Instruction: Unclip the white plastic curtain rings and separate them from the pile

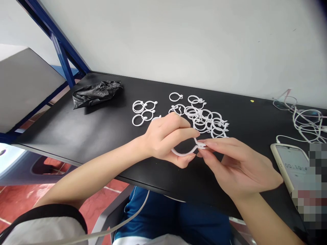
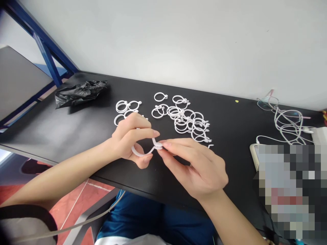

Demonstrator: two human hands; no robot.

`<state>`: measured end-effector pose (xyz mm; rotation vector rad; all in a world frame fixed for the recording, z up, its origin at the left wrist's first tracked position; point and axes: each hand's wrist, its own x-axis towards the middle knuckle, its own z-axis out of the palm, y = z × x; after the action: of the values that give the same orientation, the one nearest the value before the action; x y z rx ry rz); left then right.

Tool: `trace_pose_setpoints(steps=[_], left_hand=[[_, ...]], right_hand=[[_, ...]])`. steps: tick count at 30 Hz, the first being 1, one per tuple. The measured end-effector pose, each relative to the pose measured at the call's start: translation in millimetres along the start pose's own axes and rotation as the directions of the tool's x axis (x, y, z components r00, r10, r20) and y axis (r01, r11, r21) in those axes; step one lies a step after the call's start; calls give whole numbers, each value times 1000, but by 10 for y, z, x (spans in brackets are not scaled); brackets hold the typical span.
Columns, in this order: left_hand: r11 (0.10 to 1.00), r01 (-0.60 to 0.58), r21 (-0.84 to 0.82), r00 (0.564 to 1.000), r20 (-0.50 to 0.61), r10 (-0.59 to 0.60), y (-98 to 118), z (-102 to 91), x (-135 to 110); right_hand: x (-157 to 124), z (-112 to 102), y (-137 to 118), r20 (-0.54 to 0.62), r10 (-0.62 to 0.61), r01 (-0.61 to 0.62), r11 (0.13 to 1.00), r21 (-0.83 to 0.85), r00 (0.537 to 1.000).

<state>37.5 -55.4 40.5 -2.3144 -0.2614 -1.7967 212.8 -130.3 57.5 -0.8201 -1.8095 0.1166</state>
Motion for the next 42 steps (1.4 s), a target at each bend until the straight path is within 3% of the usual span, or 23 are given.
trace_pose_setpoints(steps=[13,20,30,42], left_hand=[[999,28,-17,999,25,-28,15,-10,-15],[999,13,34,999,50,-15,18,-23,-1],[1000,1,-15,1000,-25,-1,15,30,-17],[1000,4,-17,999,-34,-4,18,37,-26]], right_hand=[[-3,-4,-8,-10,-37,36,996,-84,999],[-6,2,-4,8,-23,24,999,-49,1000],[-2,-18,-8,21,-14,15,999,-51,1000],[-1,-16,-13,29,1,1,999,-50,1000]])
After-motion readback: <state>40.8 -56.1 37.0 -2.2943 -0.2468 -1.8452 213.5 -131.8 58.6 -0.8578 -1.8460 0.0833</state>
